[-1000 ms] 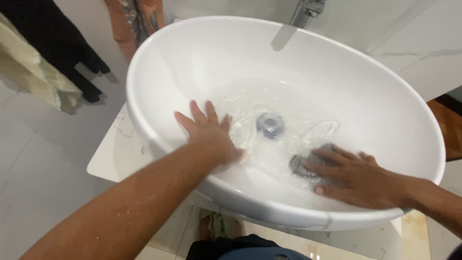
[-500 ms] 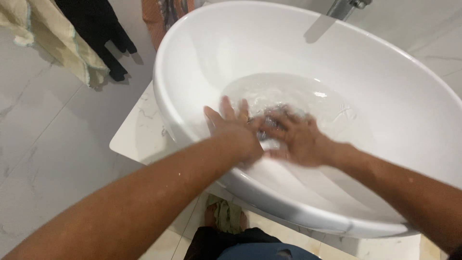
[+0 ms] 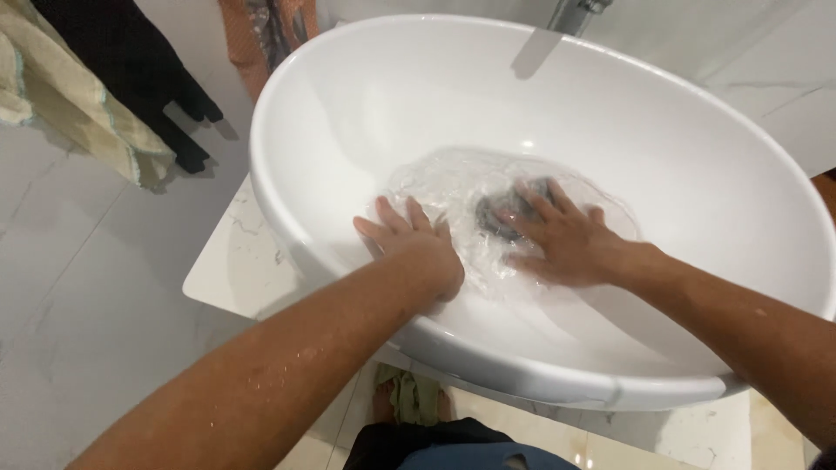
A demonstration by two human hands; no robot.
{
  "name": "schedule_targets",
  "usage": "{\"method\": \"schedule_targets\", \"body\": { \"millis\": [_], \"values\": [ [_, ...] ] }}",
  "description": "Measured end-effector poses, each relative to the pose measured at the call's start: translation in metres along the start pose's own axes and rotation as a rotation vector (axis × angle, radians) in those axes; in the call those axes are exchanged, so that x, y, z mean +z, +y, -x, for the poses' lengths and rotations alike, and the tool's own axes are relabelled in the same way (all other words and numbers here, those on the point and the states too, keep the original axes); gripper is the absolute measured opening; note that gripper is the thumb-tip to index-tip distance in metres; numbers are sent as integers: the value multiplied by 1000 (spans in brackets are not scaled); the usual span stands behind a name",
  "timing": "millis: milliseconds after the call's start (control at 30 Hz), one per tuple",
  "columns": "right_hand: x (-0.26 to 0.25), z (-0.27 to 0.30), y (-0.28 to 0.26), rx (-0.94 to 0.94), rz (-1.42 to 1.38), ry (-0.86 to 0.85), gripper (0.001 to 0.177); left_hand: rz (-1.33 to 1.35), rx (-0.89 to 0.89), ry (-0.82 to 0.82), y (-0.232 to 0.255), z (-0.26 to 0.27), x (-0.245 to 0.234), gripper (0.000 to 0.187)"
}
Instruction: Scrubbing the inside of a bathroom sink with a scouring pad.
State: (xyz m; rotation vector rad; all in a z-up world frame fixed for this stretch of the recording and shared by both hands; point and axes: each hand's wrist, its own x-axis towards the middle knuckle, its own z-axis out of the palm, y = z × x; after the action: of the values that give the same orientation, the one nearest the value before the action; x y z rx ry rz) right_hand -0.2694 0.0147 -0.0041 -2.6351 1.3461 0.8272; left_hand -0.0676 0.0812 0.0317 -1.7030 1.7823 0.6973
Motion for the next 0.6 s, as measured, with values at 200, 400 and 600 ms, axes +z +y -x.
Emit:
{"method": "schedule_targets", "body": {
  "millis": [200, 400, 600],
  "values": [
    [5, 66, 6, -4, -70, -232, 82, 66, 67, -151, 2, 35, -11, 94],
    [-17, 111, -1, 12, -231, -473, 83, 50, 292, -143, -25, 16, 6, 48],
    [-9, 106, -14, -161, -699, -576, 79, 100, 172, 164, -75, 48, -10, 53]
  ]
}}
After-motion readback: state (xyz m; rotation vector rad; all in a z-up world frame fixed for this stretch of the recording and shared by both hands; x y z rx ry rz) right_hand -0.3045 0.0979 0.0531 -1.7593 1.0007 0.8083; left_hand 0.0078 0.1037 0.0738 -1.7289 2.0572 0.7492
